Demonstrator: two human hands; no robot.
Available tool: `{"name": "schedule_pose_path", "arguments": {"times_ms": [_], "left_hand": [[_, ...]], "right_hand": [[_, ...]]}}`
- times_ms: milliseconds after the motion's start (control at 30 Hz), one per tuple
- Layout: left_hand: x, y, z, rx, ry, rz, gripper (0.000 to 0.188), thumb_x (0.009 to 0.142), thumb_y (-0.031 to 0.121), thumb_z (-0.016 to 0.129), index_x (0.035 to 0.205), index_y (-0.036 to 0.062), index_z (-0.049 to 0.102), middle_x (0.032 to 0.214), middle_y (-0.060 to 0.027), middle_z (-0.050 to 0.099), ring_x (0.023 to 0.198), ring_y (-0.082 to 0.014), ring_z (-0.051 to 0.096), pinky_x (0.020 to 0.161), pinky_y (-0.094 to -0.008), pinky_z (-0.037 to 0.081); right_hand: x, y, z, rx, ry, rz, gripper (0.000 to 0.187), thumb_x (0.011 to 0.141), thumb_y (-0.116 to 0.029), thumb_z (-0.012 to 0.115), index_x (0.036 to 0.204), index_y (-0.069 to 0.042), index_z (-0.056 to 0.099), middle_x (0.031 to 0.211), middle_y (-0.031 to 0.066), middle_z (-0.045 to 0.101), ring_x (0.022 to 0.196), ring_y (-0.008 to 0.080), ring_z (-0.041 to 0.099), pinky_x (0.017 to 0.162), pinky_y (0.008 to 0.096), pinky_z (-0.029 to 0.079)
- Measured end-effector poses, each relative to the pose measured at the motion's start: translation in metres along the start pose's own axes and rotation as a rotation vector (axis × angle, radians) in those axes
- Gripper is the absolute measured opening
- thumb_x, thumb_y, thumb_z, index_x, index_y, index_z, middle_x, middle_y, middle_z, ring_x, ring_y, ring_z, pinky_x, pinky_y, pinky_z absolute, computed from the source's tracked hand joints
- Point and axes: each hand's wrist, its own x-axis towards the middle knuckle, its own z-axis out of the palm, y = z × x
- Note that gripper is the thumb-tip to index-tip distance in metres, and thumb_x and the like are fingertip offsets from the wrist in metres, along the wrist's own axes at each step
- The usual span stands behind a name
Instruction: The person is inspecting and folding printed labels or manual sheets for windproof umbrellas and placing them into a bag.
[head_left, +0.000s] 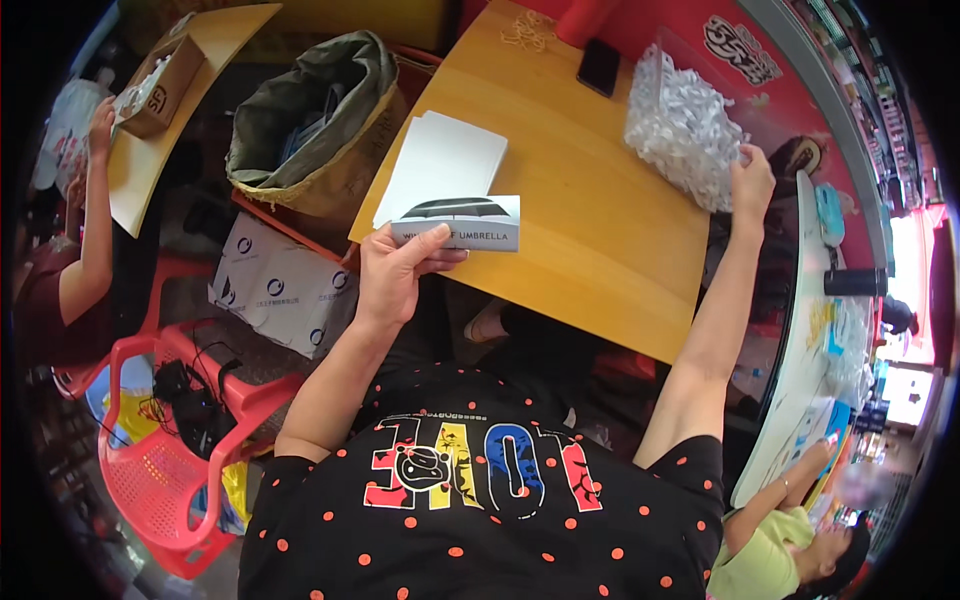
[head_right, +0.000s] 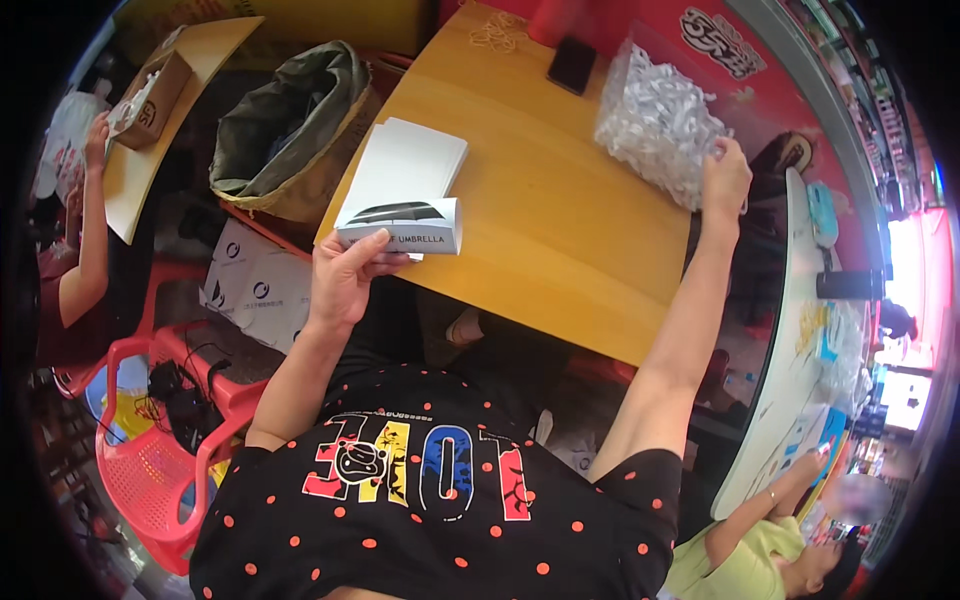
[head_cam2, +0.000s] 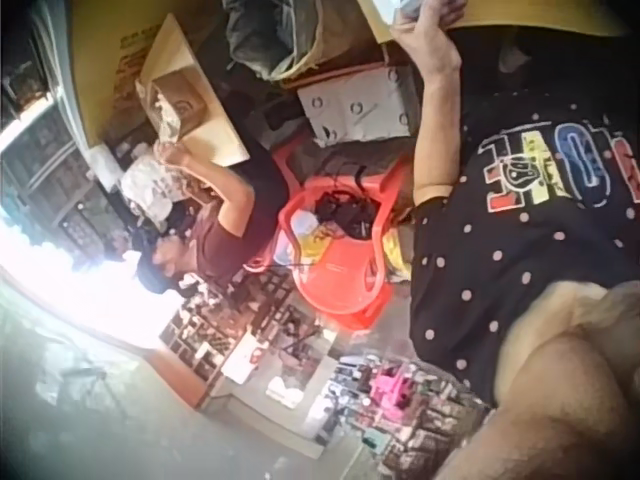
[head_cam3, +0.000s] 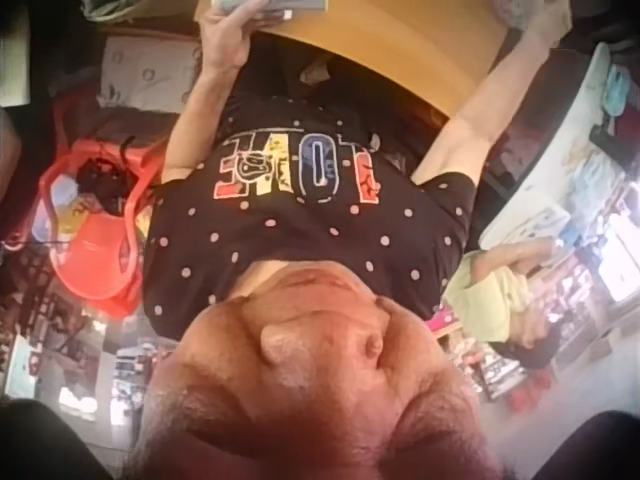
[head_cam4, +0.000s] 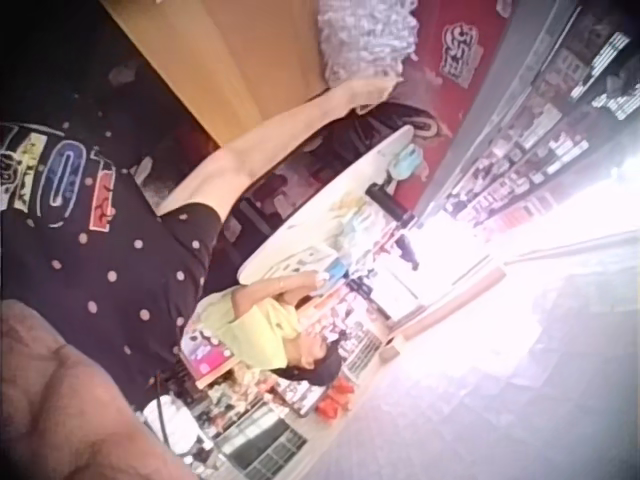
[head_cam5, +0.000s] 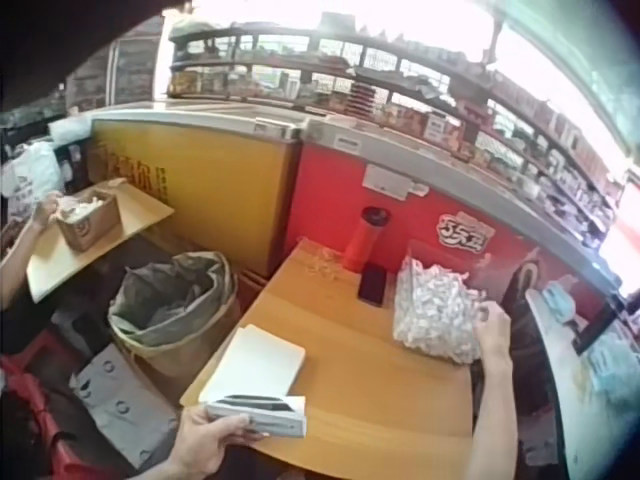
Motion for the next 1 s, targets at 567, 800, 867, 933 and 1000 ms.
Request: {"name": "schedule_pose_path", "arguments": {"times_ms": [567, 800, 867, 933, 1000], "left_hand": [[0.006, -0.007, 0.01, 0.114, 0.024, 0.047, 0.023, 0.085, 0.011, 0.066, 0.101, -0.0059, 0.063, 0.084, -0.015, 0.069, 0.07, -0.019, 0.07, 0.064, -0.0259, 0.057], [0.005, -0.012, 0.01, 0.147, -0.01, 0.057, 0.021, 0.085, 0.009, 0.066, 0.101, -0.0048, 0.065, 0.086, -0.0126, 0.069, 0.072, -0.0179, 0.069, 0.066, -0.026, 0.056], [0.006, -0.015, 0.007, 0.155, -0.003, 0.06, 0.02, 0.085, 0.009, 0.066, 0.1, -0.0044, 0.065, 0.086, -0.0123, 0.069, 0.072, -0.0176, 0.069, 0.066, -0.0257, 0.056], [0.005, -0.017, 0.006, 0.182, 0.0, 0.067, 0.02, 0.085, 0.009, 0.066, 0.1, -0.0043, 0.065, 0.086, -0.012, 0.069, 0.072, -0.0173, 0.069, 0.067, -0.0253, 0.056], [0.003, -0.02, 0.01, 0.224, -0.009, 0.076, 0.019, 0.086, 0.008, 0.065, 0.1, -0.0045, 0.065, 0.086, -0.012, 0.069, 0.073, -0.0172, 0.069, 0.067, -0.0249, 0.055]], "right_hand": [[-0.202, -0.239, -0.026, 1.378, -0.405, 0.315, 0.01, 0.078, -0.002, 0.073, 0.084, -0.002, 0.064, 0.082, 0.0006, 0.06, 0.073, 0.0068, 0.054, 0.069, 0.02, 0.043], [-0.204, -0.226, -0.008, 1.666, -0.508, 0.564, 0.017, 0.08, 0.0, 0.07, 0.095, 0.002, 0.062, 0.082, 0.0054, 0.065, 0.065, 0.007, 0.057, 0.06, 0.0197, 0.044], [-0.203, -0.226, -0.01, 1.763, -0.606, 0.67, 0.023, 0.08, 0.002, 0.069, 0.1, 0.003, 0.059, 0.085, 0.0074, 0.065, 0.063, 0.0062, 0.056, 0.054, 0.0188, 0.044], [-0.198, -0.236, -0.027, 1.788, -0.716, 0.803, 0.027, 0.08, 0.003, 0.068, 0.105, 0.003, 0.057, 0.087, 0.0082, 0.065, 0.06, 0.0053, 0.054, 0.047, 0.0176, 0.043], [-0.204, -0.24, -0.026, 1.849, -0.777, 0.751, 0.026, 0.081, 0.003, 0.067, 0.105, 0.003, 0.057, 0.089, 0.0091, 0.065, 0.056, 0.0051, 0.053, 0.042, 0.0171, 0.041]]}}
